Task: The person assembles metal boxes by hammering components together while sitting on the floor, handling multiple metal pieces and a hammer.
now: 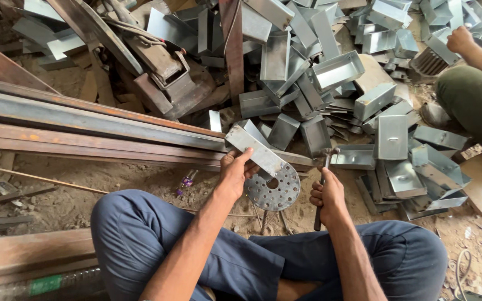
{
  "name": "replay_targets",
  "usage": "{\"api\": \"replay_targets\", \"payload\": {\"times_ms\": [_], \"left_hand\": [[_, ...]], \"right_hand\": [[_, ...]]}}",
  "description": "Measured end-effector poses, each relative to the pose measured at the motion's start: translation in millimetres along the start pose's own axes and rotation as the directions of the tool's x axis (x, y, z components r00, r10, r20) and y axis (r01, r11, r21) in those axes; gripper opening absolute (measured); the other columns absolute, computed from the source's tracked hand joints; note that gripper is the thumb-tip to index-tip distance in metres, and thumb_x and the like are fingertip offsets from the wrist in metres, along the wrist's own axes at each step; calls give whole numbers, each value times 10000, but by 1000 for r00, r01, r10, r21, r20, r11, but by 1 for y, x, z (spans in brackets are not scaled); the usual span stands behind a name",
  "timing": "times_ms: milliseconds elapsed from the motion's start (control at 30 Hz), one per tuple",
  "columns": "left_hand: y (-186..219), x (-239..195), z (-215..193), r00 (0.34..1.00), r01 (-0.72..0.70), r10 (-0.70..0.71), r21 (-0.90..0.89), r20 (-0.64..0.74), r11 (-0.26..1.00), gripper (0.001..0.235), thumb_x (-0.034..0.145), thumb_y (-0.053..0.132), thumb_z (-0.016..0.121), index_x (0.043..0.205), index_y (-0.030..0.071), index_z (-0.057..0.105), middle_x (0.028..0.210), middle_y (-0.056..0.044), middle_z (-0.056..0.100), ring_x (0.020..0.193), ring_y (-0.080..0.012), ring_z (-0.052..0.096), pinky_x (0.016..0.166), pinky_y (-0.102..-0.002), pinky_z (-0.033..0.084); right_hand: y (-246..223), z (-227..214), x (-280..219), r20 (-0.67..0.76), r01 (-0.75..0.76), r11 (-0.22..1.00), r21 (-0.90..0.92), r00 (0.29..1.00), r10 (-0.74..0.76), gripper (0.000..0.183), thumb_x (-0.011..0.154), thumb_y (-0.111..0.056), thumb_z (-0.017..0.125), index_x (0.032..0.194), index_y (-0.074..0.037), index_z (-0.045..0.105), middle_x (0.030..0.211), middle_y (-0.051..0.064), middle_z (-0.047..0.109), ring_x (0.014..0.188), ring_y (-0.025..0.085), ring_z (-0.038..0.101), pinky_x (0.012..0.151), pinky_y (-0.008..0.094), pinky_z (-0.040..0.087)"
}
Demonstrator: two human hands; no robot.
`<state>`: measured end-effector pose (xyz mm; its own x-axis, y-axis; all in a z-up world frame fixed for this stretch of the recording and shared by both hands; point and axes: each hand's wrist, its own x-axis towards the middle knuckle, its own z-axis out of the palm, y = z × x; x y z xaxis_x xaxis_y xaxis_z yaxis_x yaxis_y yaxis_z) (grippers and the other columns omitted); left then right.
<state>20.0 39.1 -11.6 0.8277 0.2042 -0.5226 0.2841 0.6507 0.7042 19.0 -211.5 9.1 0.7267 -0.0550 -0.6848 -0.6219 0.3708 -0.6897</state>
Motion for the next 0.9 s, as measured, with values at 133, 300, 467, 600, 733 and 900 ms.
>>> {"api": "replay_targets", "payload": {"times_ms": [133, 300, 467, 600, 733, 900], "left_hand": [[5, -9, 6, 1000, 6, -6, -2, 2, 1000, 96, 921, 119, 704, 1005, 74, 691, 970, -54, 751, 822, -177, 742, 650, -290, 647], [11, -13, 9, 1000, 3, 0, 87, -28, 996, 63, 931, 114, 696, 977, 72, 696, 975, -77, 753, 819, -158, 739, 641, -259, 647], [4, -10, 7, 1000, -14, 16, 89, -18, 996, 58, 938, 112, 696, 967, 62, 701, 967, -83, 751, 812, -168, 734, 637, -269, 647], [4, -7, 5, 1000, -23, 25, 80, -17, 997, 62, 940, 107, 695, 973, 55, 694, 975, -82, 752, 816, -171, 735, 641, -276, 650], [4, -7, 6, 999, -16, 19, 98, -27, 995, 65, 935, 106, 691, 982, 62, 697, 986, -73, 754, 824, -164, 737, 640, -273, 648], [5, -9, 5, 1000, -26, 27, 104, -5, 994, 70, 934, 110, 698, 990, 69, 704, 993, -74, 761, 840, -163, 747, 657, -278, 655]], "right_hand": [[3, -3, -1, 4, -2, 1000, 1, 1000, 2, 305, 1046, -306, 470, 1313, -176, 536, 645, -51, 347, 464, 39, 254, 402, 212, 210], [-1, 1, -2, 9, 28, 999, -40, 1000, -28, 305, 1063, -297, 463, 1321, -159, 547, 651, -53, 341, 470, 36, 261, 401, 212, 215], [1, -3, 1, 17, 27, 1000, -15, 999, -27, 306, 1065, -298, 464, 1326, -153, 534, 654, -50, 351, 472, 35, 263, 404, 210, 211], [3, -5, 6, 28, 22, 1000, -6, 999, -22, 315, 1070, -297, 455, 1337, -147, 530, 657, -49, 349, 476, 38, 257, 408, 214, 212], [3, -8, 8, 62, -25, 998, 62, 998, 21, 326, 1062, -301, 443, 1343, -175, 548, 645, -56, 325, 473, 36, 250, 403, 208, 206], [3, -6, 5, 34, -1, 1000, 1, 999, 1, 347, 1065, -295, 434, 1369, -181, 556, 653, -51, 328, 480, 38, 248, 407, 208, 213]]}}
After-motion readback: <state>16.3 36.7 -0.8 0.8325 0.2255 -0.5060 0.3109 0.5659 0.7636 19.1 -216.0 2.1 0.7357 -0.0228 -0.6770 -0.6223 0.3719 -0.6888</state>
